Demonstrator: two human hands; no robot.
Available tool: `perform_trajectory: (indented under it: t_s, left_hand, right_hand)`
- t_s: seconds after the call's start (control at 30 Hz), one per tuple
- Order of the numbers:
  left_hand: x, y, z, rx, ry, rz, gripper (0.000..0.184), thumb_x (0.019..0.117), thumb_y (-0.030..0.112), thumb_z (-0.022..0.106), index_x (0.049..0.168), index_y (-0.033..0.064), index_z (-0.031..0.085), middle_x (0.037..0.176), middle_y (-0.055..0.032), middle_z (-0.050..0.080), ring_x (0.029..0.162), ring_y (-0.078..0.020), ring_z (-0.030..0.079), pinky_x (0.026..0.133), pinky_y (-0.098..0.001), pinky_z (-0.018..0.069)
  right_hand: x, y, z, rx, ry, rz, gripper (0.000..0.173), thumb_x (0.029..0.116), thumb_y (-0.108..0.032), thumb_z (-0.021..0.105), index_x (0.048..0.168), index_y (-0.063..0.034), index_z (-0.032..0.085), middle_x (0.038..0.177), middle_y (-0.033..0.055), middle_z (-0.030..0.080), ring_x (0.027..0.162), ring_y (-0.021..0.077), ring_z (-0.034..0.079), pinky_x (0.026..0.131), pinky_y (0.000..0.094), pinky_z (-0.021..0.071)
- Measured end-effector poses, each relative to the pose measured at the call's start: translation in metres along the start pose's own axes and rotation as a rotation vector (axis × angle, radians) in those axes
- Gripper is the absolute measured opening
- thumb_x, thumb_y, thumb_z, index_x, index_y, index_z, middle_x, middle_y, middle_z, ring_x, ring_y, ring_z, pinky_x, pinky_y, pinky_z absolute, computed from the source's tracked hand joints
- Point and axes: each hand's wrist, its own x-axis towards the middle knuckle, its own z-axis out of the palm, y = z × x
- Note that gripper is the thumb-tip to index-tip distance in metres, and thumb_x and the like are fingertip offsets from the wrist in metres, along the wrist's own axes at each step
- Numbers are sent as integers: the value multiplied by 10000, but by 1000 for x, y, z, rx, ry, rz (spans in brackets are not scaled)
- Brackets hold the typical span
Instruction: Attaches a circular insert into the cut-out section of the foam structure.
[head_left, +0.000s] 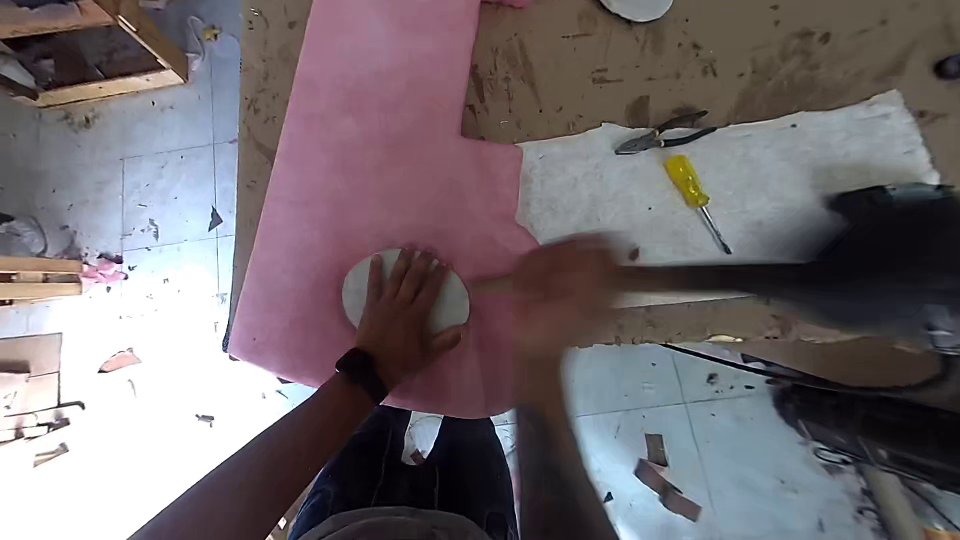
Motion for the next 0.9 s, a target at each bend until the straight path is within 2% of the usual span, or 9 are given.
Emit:
perform_trajectory:
  t_s: [0.13, 0.2, 0.27, 0.33, 0.47, 0.57, 0.63, 0.8, 0.9]
  left_hand:
    - [-3, 2, -2, -8, -2, 18, 944, 840, 848, 457, 1593, 283, 393, 1705, 3, 241, 1598, -264, 80, 1267, -646, 36]
    - [6, -1, 0, 12, 13, 6, 941, 833, 866, 443, 1583, 297, 410, 1693, 10, 271, 1594, -262, 105, 1261, -649, 52]
    - [-1, -1, 0, 10, -26, -1, 939, 832, 862, 451, 1585, 306, 399, 1694, 17, 265, 1594, -257, 100, 1262, -652, 52]
    - [1, -2, 1, 1, -7, 1, 943, 833, 854, 466, 1594, 305, 383, 1700, 16, 251, 1596, -254, 94, 1264, -651, 48]
    - [9, -2, 0, 7, 32, 15, 952, 830, 872, 445, 1586, 295, 404, 1690, -9, 280, 1592, -274, 117, 1260, -652, 66]
    - [-2, -2, 2, 4, -17, 17, 936, 843, 848, 460, 1592, 291, 393, 1696, 1, 262, 1595, -271, 96, 1268, -646, 53]
    - [-7, -4, 2, 15, -10, 22, 947, 838, 852, 466, 1592, 283, 393, 1701, 3, 250, 1596, -270, 93, 1269, -643, 58]
    - [-8, 1, 8, 5, 73, 31, 940, 828, 860, 456, 1564, 275, 440, 1683, -17, 296, 1588, -267, 143, 1267, -631, 87]
    - [-6, 0, 8, 3, 91, 29, 967, 808, 880, 449, 1560, 272, 451, 1681, -4, 302, 1588, -263, 142, 1268, -624, 83]
  right_hand:
    - [9, -10, -10, 163, 14, 25, 255, 1086, -226, 411, 850, -180, 495, 574, -48, 354, 428, 76, 345, 409, 224, 361]
    - [28, -36, -5, 113, 17, -37, 323, 1077, -256, 394, 773, -212, 493, 545, -80, 379, 437, 54, 375, 441, 217, 382]
    - [2, -9, 1, 28, 31, -20, 227, 1078, -285, 464, 872, -234, 543, 632, -98, 478, 512, 26, 467, 485, 186, 446]
    - [-2, 20, 6, 126, 65, 24, 233, 1083, -237, 458, 862, -186, 512, 595, -57, 411, 455, 68, 398, 419, 217, 384]
    - [34, -32, -2, 163, 29, -24, 331, 1074, -266, 389, 771, -204, 506, 537, -68, 390, 427, 78, 384, 432, 243, 391]
    - [14, 24, 11, 240, 109, -60, 294, 1049, -198, 466, 767, -183, 548, 537, -69, 457, 423, 60, 440, 396, 230, 416]
    - [7, 36, 14, 254, 124, 67, 280, 1070, -182, 452, 792, -164, 481, 542, -49, 364, 408, 78, 363, 386, 238, 363]
    - [68, -44, -70, -440, 21, 175, 290, 1040, -378, 589, 849, -167, 535, 570, -22, 444, 431, 115, 423, 418, 285, 419]
    - [114, -60, -182, -1094, 86, 204, 447, 936, -533, 698, 1101, -125, 616, 785, 102, 614, 564, 247, 581, 503, 473, 524]
